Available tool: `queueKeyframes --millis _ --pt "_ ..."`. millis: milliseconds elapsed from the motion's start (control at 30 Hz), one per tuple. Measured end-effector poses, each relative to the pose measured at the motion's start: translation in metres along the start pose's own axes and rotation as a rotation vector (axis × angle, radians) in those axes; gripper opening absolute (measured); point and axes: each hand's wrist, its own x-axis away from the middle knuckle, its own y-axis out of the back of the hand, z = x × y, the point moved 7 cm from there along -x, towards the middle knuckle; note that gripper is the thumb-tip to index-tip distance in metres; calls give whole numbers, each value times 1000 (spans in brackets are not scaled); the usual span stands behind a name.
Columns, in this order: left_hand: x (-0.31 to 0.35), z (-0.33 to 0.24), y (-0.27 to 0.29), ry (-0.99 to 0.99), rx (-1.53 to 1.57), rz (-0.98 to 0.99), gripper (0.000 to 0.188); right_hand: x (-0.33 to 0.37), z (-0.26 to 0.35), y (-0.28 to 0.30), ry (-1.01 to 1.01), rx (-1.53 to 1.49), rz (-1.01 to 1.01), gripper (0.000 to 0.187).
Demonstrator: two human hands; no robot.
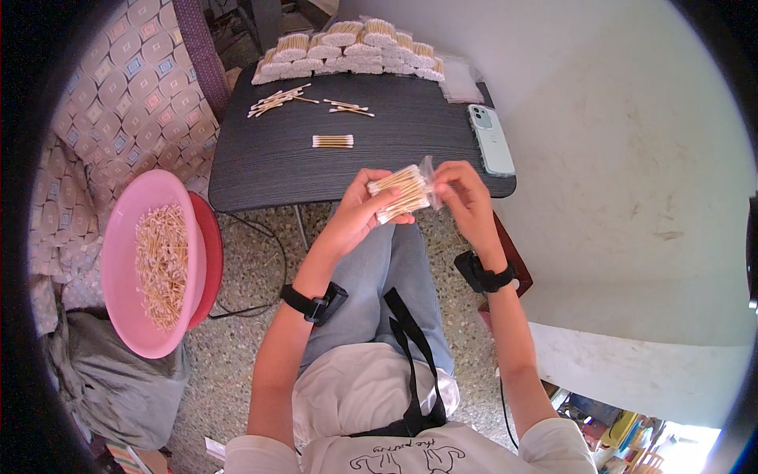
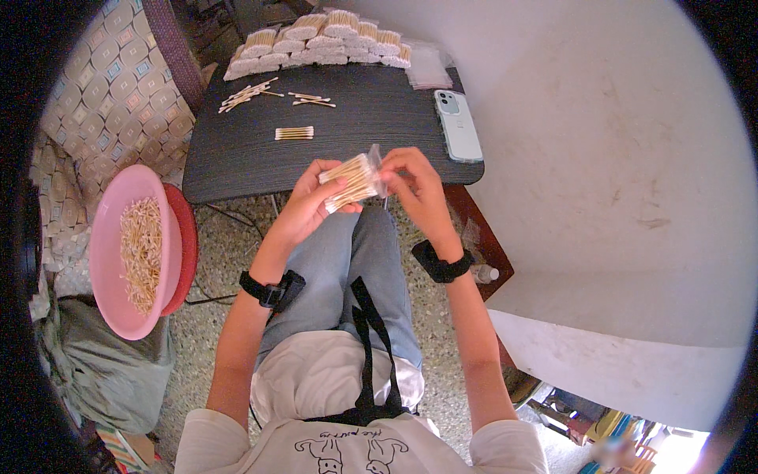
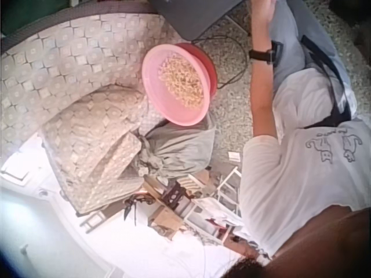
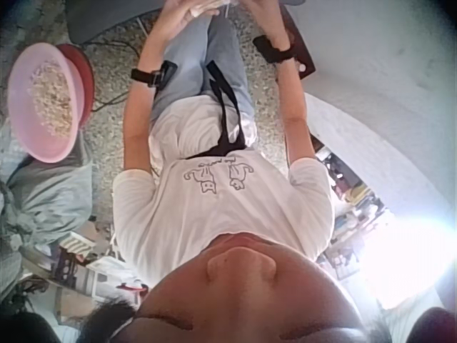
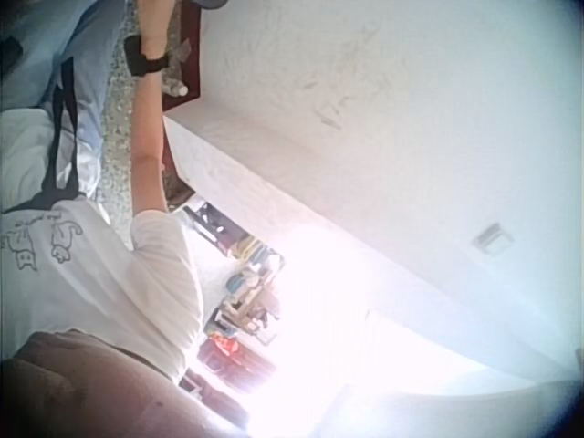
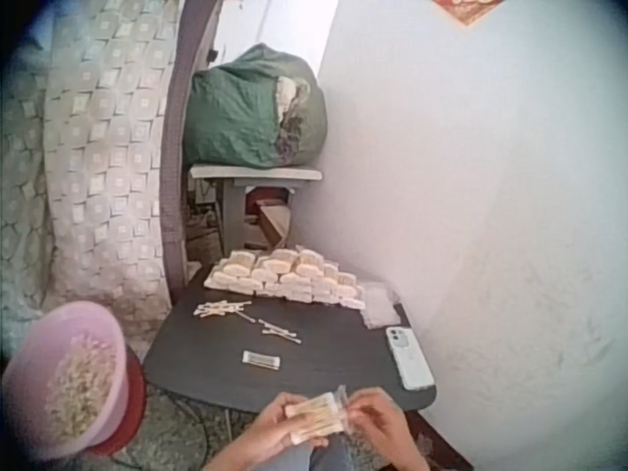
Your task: The person seals a plastic bag of cotton swabs by hand, gathers more swabs from a bowl, and arranges them into a row on the table before placing them into a new bag.
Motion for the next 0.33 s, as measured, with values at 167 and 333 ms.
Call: queueKeyframes --millis 167,333 --pt "1 0 1 -17 -85 26 29 11 -13 25 -175 -98 -241 12" --pt "1 3 1 -29 -47 20 31 13 -16 24 -169 -192 -190 11"
